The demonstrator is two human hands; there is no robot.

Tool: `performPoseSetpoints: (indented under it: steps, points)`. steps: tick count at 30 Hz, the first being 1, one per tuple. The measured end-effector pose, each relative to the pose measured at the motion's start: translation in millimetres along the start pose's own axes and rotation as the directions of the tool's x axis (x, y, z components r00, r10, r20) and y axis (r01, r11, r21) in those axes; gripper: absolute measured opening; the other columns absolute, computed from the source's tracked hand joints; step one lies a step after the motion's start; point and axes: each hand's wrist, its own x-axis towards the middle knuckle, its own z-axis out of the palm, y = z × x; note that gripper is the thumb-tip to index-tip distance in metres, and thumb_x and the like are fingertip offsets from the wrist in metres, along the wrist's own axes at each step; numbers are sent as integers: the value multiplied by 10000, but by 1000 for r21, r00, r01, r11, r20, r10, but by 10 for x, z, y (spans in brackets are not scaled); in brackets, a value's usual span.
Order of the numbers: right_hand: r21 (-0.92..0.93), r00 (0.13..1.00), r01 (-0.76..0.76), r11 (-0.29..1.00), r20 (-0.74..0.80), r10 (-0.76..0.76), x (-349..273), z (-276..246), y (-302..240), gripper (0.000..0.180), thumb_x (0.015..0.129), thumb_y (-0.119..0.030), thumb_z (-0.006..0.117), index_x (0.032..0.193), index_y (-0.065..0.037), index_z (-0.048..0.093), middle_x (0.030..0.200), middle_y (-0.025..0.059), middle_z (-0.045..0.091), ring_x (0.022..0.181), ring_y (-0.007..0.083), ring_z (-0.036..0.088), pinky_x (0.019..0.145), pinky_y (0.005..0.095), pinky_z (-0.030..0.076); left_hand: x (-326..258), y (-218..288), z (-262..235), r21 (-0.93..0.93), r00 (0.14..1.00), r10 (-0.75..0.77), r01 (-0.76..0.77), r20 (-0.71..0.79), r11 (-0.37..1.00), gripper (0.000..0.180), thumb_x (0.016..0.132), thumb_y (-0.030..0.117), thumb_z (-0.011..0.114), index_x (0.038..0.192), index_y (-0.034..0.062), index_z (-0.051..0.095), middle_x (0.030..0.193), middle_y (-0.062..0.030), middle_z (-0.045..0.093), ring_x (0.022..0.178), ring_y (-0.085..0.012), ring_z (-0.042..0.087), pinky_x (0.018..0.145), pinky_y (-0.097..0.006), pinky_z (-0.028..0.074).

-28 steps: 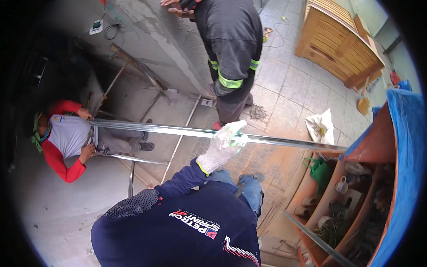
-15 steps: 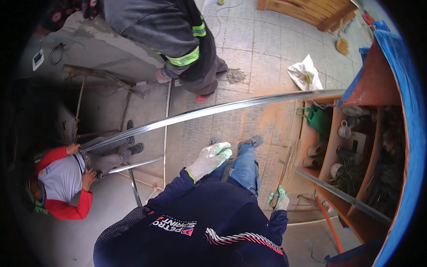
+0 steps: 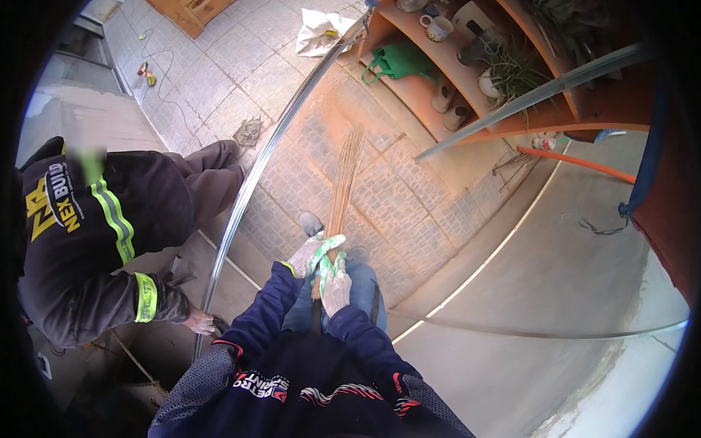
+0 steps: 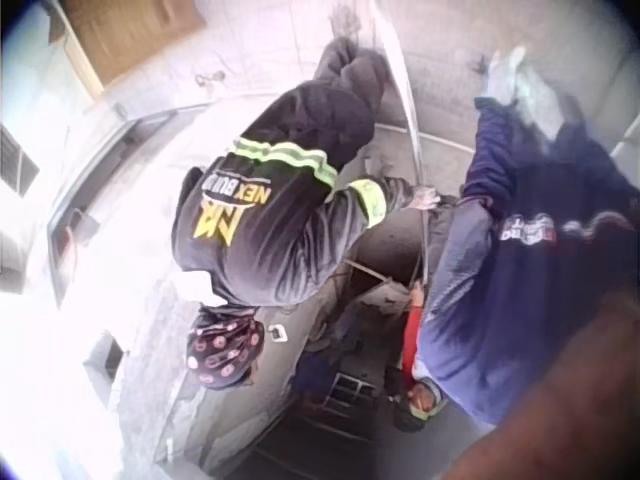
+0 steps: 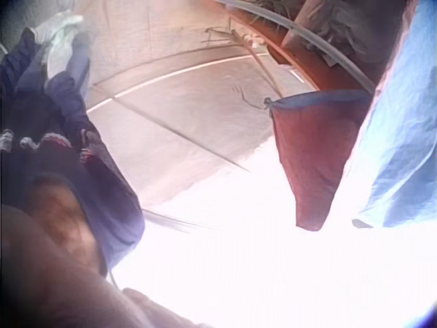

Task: The person sweeps a tiled floor with a traditional straw broom, moving debris toward a corner. The person then walks to an outdoor patio area where a wooden bed frame is located and continues sweeping.

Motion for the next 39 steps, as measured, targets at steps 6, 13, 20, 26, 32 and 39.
performPoseSetpoints:
  steps: [6,13,20,26,32,39]
  points:
    - [710,695,-698,91,643,321,-70,340,422,484,1090,-123,502,1554,-22,409,1260,122,675,848,164,658,702,293,556,946,-63,-1090,650,933,346,-201,-101,733,537,892,270,790,1349,84,580,991,-139,730,815,-276,727,739,-383,597]
    - [551,659,-725,414,381,648,-411,1403,1772,523,1066,-234,545,1558,-110,418,1286,188,674,1027,312,697,844,388,564,1920,-355,-2139,998,893,449,64,-45,-26,810,897,550,708,1532,111,459,1131,-292,703,1038,-435,702,889,-487,550]
    - [242,819,-567,788,267,507,230,2175,2579,601,1004,-319,643,1524,-96,440,1251,237,670,1113,384,667,919,475,531,2910,-736,-2909,958,976,196,-34,92,-284,807,937,640,613,1552,145,447,1303,-224,663,1121,-419,675,945,-492,540]
    - [473,773,-625,621,264,577,483,1523,2901,624,938,-213,769,1497,-79,525,1077,143,698,983,196,694,822,336,566,3424,-1150,-3341,862,956,72,-222,284,-456,823,890,640,674,1536,165,485,1178,-271,688,1006,-438,705,860,-491,571]
    - [390,744,-614,686,-4,668,632,1340,2952,671,877,-187,843,1481,-104,565,1017,105,708,908,161,673,784,315,570,3712,-1337,-3846,824,902,83,-346,424,-449,762,862,592,725,1474,166,569,960,-221,699,828,-396,714,746,-475,579]
    - [195,860,-458,867,-147,488,826,1563,3337,522,929,-142,738,1438,-132,623,1010,65,735,839,123,680,748,276,553,3294,-1030,-4732,899,750,616,66,242,-433,612,932,512,703,1413,139,636,980,-184,720,799,-377,714,710,-469,567]
